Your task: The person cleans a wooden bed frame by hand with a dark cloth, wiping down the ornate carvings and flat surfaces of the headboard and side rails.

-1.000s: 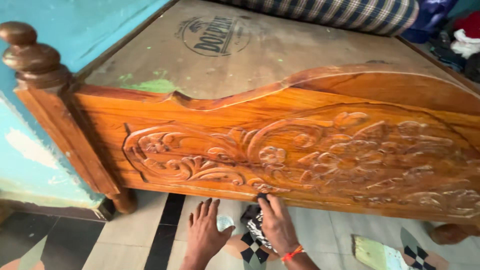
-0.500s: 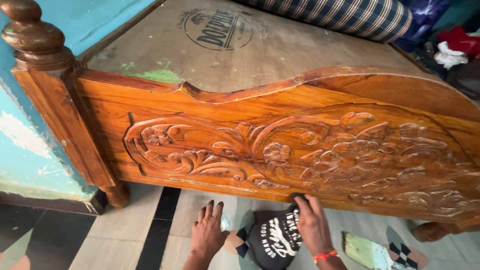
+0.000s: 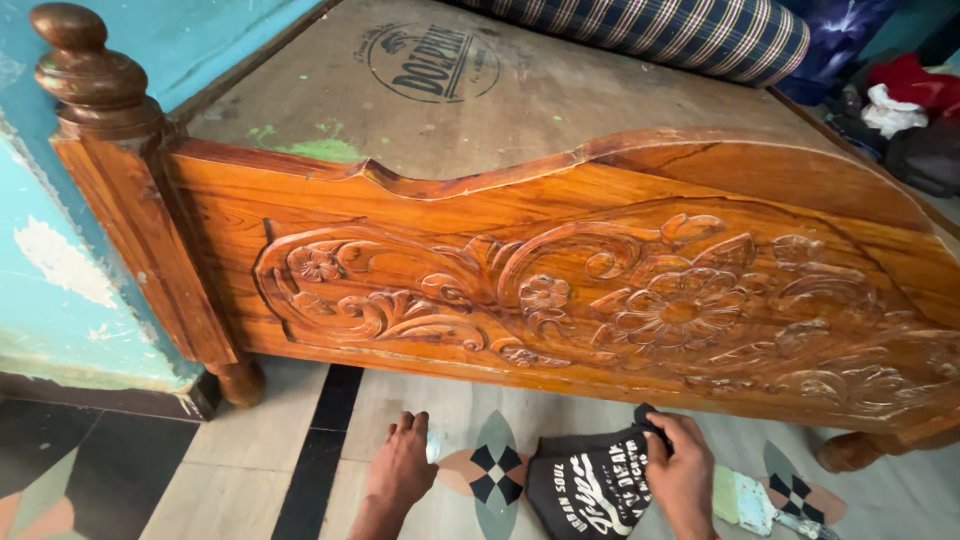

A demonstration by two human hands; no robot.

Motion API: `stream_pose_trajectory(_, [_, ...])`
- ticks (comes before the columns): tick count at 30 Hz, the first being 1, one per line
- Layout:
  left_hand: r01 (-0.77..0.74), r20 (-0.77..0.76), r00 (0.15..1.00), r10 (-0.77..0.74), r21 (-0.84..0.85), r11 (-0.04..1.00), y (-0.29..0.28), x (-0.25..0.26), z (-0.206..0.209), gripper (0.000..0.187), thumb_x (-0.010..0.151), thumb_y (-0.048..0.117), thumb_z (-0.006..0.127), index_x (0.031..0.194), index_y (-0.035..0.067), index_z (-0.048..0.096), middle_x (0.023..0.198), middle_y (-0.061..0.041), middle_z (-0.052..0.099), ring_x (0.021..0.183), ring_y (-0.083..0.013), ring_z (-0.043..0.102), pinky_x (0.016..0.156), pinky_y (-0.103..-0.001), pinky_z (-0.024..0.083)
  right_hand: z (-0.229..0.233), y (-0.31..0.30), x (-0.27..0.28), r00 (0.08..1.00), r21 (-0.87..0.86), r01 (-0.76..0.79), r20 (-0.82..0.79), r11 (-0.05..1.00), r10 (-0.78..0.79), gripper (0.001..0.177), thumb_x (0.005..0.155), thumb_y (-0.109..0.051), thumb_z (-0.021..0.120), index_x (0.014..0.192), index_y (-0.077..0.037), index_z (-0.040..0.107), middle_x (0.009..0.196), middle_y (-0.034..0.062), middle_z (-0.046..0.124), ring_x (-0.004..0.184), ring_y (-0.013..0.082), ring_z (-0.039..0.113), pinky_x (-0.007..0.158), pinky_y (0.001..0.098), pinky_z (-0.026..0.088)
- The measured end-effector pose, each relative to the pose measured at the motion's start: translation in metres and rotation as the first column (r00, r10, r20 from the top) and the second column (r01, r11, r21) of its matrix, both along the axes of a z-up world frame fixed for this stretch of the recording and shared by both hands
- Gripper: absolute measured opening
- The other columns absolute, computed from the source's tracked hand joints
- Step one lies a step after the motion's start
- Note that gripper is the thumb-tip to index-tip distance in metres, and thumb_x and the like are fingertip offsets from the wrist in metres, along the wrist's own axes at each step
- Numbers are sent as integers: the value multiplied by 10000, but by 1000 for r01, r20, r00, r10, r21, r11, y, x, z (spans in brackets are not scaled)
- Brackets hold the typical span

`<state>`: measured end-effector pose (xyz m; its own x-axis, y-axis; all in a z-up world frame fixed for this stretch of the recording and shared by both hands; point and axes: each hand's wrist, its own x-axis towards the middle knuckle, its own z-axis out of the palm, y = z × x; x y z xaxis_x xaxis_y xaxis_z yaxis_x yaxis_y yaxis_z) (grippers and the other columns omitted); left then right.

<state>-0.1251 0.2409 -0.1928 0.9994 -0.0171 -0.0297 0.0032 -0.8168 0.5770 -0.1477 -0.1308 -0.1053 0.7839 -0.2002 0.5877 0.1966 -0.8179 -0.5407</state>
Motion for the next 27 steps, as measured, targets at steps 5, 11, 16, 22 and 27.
stream_pose_trajectory(5, [-63, -34, 997, 67, 111, 992, 9, -11, 1, 609, 706, 23, 778, 1243, 91, 500, 1294, -132, 551, 1225, -379, 558, 964, -439, 546, 18, -18, -15, 994, 37, -11, 105, 999, 7, 273, 847, 3, 681, 1116, -31, 712, 1131, 146, 706, 986, 293, 720, 834, 355, 562])
stream_pose_trajectory(11, [-291, 12, 956, 292, 144, 946, 45, -13, -6, 553, 752, -1, 695, 1254, 123, 500, 1251, -131, 555, 1204, -384, 570, 913, -458, 577, 33, -25, -22, 987, 87, -39, 156, 995, 25, 305, 901, -45, 669, 1205, -22, 671, 1167, 151, 687, 1016, 277, 711, 808, 346, 560])
stream_pose_trajectory(16, [-376, -3, 925, 379, 126, 918, 59, -15, -10, 664, 688, 87, 828, 1253, 117, 481, 1275, -139, 540, 1212, -391, 562, 944, -480, 555, 34, -10, -14, 986, 35, -111, 126, 993, 106, 383, 896, -80, 696, 1269, -16, 633, 1167, 176, 679, 1010, 297, 698, 832, 360, 550])
stream_pose_trajectory(22, [-368, -66, 922, 381, 153, 917, 63, -16, -5, 791, 615, 236, 952, 1248, 158, 484, 1300, -94, 559, 1267, -368, 547, 1011, -466, 532, 44, 33, -9, 952, 80, -305, -12, 949, 307, 309, 842, -52, 712, 1150, -42, 699, 1048, 145, 739, 933, 278, 749, 781, 346, 571])
stream_pose_trajectory(27, [-385, -99, 909, 404, 167, 908, 61, -22, 29, 889, 611, 300, 966, 1333, 185, 461, 1368, -65, 531, 1308, -340, 505, 1001, -464, 517, 49, 73, -4, 894, 75, -445, -7, 892, 447, 258, 830, -25, 719, 1087, -29, 717, 1040, 150, 746, 971, 308, 747, 825, 354, 565])
